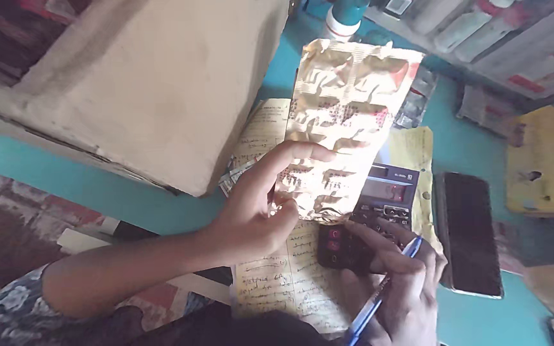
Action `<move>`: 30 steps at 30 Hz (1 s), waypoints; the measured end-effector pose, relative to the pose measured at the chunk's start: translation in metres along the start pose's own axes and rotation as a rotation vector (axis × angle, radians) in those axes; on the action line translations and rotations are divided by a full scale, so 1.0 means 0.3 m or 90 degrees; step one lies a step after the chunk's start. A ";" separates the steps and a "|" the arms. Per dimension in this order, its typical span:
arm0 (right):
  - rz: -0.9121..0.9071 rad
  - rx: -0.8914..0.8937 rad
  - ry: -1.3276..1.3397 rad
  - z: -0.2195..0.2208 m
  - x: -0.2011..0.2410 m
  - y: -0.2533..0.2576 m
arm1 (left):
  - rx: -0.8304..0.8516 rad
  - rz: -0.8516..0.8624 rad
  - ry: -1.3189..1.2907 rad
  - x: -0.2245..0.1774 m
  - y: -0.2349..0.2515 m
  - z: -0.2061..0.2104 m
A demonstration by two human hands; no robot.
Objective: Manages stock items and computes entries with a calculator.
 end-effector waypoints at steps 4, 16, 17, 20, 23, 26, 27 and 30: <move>0.018 -0.070 0.075 -0.021 -0.014 -0.016 | 0.004 -0.011 0.018 -0.009 0.001 -0.003; 0.092 -0.191 0.011 -0.100 -0.079 -0.030 | -0.002 -0.004 0.006 0.001 0.001 -0.002; 0.105 -0.198 0.013 -0.102 -0.088 -0.029 | -0.004 -0.003 0.003 0.002 0.001 -0.001; 0.117 -0.189 0.009 -0.101 -0.094 -0.033 | -0.003 -0.011 0.003 0.001 0.001 -0.002; 0.107 -0.174 -0.002 -0.100 -0.082 -0.033 | 0.002 -0.022 0.012 -0.003 0.001 -0.004; 0.100 -0.188 0.010 -0.099 -0.082 -0.036 | 0.006 -0.038 0.003 -0.009 0.001 -0.004; 0.097 -0.184 0.007 -0.098 -0.083 -0.037 | 0.004 -0.041 0.004 -0.009 0.001 -0.004; 0.106 -0.101 -0.020 -0.078 -0.080 -0.029 | 0.004 -0.044 -0.004 -0.008 0.002 -0.003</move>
Point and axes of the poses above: each hand's wrist, its own y-axis towards the middle knuckle, its own z-axis out of the palm, x = y × z, the point moved 3 cm from there along y, towards the middle knuckle
